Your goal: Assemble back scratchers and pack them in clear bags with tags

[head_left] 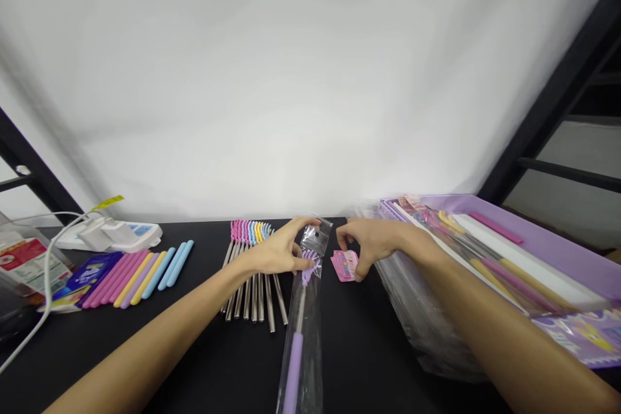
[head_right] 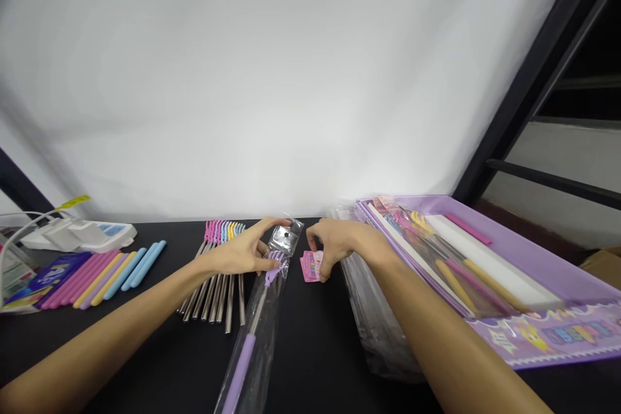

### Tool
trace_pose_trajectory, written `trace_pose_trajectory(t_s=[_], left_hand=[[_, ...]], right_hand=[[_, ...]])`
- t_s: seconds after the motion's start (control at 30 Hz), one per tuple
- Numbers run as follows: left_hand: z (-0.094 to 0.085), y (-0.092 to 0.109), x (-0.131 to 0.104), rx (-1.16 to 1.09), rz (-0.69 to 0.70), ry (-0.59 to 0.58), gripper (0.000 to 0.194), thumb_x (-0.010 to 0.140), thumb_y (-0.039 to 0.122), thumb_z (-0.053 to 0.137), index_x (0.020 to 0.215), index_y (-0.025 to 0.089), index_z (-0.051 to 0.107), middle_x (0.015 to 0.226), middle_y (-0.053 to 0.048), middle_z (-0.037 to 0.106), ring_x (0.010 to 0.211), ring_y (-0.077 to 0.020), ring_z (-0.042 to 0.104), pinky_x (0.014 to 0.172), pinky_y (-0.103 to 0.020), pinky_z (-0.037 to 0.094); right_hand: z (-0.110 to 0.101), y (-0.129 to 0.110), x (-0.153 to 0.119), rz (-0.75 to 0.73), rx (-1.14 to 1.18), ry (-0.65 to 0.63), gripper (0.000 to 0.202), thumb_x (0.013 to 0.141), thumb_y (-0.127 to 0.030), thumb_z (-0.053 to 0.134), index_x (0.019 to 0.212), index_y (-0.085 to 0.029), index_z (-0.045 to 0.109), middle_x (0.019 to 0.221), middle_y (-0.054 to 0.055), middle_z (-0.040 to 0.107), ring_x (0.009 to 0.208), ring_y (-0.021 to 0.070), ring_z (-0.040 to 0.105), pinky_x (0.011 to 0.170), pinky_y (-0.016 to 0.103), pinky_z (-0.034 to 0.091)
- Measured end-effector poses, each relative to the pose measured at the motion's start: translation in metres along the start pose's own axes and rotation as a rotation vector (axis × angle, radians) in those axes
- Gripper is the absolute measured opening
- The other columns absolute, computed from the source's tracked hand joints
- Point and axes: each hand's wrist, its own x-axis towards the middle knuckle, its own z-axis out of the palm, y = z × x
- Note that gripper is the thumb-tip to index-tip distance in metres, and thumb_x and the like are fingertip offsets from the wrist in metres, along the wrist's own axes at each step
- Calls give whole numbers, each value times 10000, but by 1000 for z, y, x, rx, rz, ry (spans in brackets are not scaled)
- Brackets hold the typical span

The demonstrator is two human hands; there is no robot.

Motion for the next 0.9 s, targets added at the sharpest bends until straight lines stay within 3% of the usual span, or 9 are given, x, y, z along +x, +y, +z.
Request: trace_pose_trajectory(t_s=[0.17, 0.33, 0.53, 0.67, 0.8, 0.9], left_hand=[[1, 1, 0, -3, 1, -1, 717, 728, 218, 674, 1375, 233, 365, 1083, -82, 548, 600, -74, 540, 502, -227, 412], [1, 3, -1, 2, 20, -6, 728, 723, 211, 670, 1387, 277, 378, 1354, -138, 417, 599, -56, 553, 498, -246, 432], [2, 3, -1, 13, 41, -3, 705, 741, 219, 679, 1378, 293, 387, 1456, -138, 331, 609, -50, 565, 507, -241, 455], [2, 4, -2, 30, 44, -6, 688, 758, 245, 679, 1379, 302, 389, 1471, -136, 320, 612, -56, 582, 505, -241, 458], [1, 3, -1, 25, 52, -12, 702, 743, 247, 687, 1380, 289, 396, 1470, -149, 321, 615, -59, 582, 504, -242, 462], [1, 2, -1, 6, 49, -15, 716, 726, 231, 689, 1379, 295, 402, 1461, -150, 332, 605, -55, 577, 507, -251, 468]], right_hand=[[-2, 1, 0, -26, 57, 3, 541, 428, -382, 842, 813, -219, 498, 855, -15, 528, 735, 162, 485, 577, 267, 338], [-5, 3, -2, -74, 155, -46, 372, 541, -333, 782, 743, -212, 495, 752, -28, 549, 655, 139, 475, 566, 274, 339], [-4, 0, -4, 26, 71, -33, 635, 390, -536, 837, 871, -228, 561, 915, 13, 584, 775, 206, 554, 590, 290, 384], [0, 1, 0, 36, 47, -61, 620, 376, -529, 840, 830, -222, 552, 885, 10, 579, 795, 212, 549, 594, 284, 375], [-1, -1, -1, -7, 45, -54, 486, 449, -451, 832, 749, -215, 531, 782, -22, 545, 674, 153, 484, 551, 271, 318], [-9, -6, -9, -123, 144, -103, 348, 557, -407, 788, 680, -201, 536, 681, -40, 508, 621, 127, 449, 556, 267, 316]])
